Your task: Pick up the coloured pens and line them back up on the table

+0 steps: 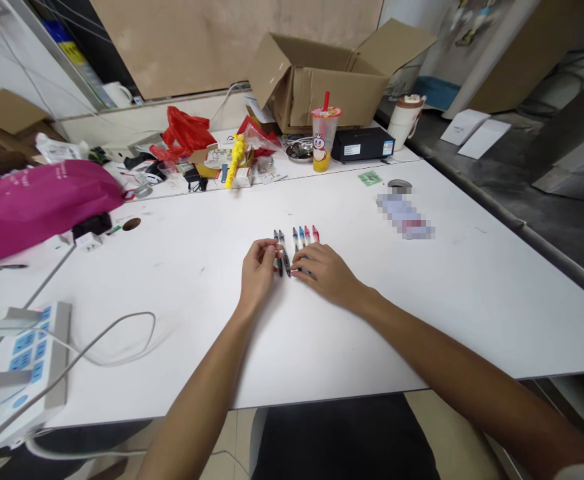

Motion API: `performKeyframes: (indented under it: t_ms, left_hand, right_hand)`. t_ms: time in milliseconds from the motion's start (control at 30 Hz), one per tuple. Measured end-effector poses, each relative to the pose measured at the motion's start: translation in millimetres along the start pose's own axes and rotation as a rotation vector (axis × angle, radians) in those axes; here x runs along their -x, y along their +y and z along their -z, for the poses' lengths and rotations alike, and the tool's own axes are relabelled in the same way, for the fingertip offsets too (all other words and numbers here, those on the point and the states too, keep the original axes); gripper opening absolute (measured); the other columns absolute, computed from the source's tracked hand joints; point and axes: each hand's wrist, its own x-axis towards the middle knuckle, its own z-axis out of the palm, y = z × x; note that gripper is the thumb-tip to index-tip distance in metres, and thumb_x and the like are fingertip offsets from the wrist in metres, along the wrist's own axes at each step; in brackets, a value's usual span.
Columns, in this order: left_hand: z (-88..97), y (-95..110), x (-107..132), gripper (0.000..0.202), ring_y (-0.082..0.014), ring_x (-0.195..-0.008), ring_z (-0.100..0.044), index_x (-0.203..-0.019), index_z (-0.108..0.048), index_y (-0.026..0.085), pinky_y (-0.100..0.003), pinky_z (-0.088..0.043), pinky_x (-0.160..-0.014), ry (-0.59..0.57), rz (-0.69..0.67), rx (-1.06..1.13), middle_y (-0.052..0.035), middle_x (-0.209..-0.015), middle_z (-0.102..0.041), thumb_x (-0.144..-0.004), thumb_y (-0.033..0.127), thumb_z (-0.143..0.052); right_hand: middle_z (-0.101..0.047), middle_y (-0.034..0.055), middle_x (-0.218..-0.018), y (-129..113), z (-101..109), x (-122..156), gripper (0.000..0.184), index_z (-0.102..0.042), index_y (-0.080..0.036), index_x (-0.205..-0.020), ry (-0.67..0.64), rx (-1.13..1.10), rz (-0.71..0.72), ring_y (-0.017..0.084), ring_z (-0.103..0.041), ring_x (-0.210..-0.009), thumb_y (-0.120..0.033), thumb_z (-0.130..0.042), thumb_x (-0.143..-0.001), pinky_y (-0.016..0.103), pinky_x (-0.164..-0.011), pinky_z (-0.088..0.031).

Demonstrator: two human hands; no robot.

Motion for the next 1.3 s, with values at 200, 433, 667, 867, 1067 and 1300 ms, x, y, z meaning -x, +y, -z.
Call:
performKeyframes:
  t_ms: [200,433,667,867,1067,1300]
  left_hand:
    - [0.2,1.9,0.1,0.011,-0.0202,-0.090,-0.069,-0.101,-0.064,0.022,-0.031,-0.052,-0.067,0.003,0.009,0.020,-0.0086,-0.106,-0.072,-0.095,0.029,-0.058]
    - [1.3,0.5,-1.3,0.012,-0.0202,-0.089,-0.069,-0.101,-0.064,0.021,-0.031,-0.052,-0.066,0.016,0.018,0.018,-0.0087,-0.107,-0.072,-0.095,0.030,-0.058]
    - [2.9,2.3,-1.3,0.010,-0.0204,-0.091,-0.069,-0.100,-0.065,0.021,-0.030,-0.051,-0.066,0.025,0.035,0.032,-0.0095,-0.107,-0.072,-0.095,0.029,-0.059]
    - [2.1,5.3,0.0,0.012,-0.0189,-0.090,-0.069,-0.100,-0.065,0.021,-0.028,-0.051,-0.065,0.033,0.050,0.039,-0.0095,-0.109,-0.072,-0.094,0.030,-0.060]
    - [1.7,7.7,0.4,0.016,-0.0186,-0.093,-0.072,-0.103,-0.067,0.019,-0.025,-0.053,-0.066,0.031,0.123,0.103,-0.0117,-0.114,-0.073,-0.095,0.032,-0.061]
    - [0.7,13.4,-2.1,0.032,-0.0229,-0.100,-0.076,-0.112,-0.066,0.013,-0.030,-0.061,-0.078,0.010,0.303,0.410,-0.0188,-0.122,-0.073,-0.098,0.042,-0.062]
  right_hand:
    - [-0.066,0.0070,-0.141,-2.6,-8.7,0.9,0.037,-0.064,-0.024,-0.134,-0.078,0.083,0.023,0.032,-0.051,-0.135,-0.037,-0.062,-0.100,0.051,-0.108,-0.042]
    - [-0.077,0.0095,-0.118,-1.8,-9.0,-4.9,0.029,-0.067,-0.020,-0.129,-0.082,0.194,0.074,0.028,-0.063,-0.122,-0.024,-0.050,-0.106,0.046,-0.099,-0.044]
    - [-0.079,0.0080,-0.109,-1.9,-1.5,-3.5,0.033,-0.065,-0.024,-0.134,0.029,-0.041,-0.092,0.024,-0.072,-0.099,-0.033,-0.048,-0.107,0.044,-0.093,-0.051]
    - [-0.074,0.0085,-0.128,1.1,-3.9,-1.1,0.031,-0.062,-0.025,-0.126,0.395,-0.652,-0.403,0.023,-0.074,-0.111,-0.043,-0.059,-0.101,0.043,-0.097,-0.060]
    - [-0.076,0.0070,-0.121,1.9,1.5,-3.3,0.023,-0.067,-0.026,-0.114,0.619,-0.716,-0.388,0.023,-0.075,-0.110,-0.039,-0.070,-0.094,0.042,-0.097,-0.062]
    - [-0.076,0.0054,-0.113,-15.7,8.3,2.4,0.019,-0.068,-0.027,-0.115,0.406,-0.637,-0.200,0.023,-0.073,-0.109,-0.027,-0.062,-0.097,0.046,-0.101,-0.059]
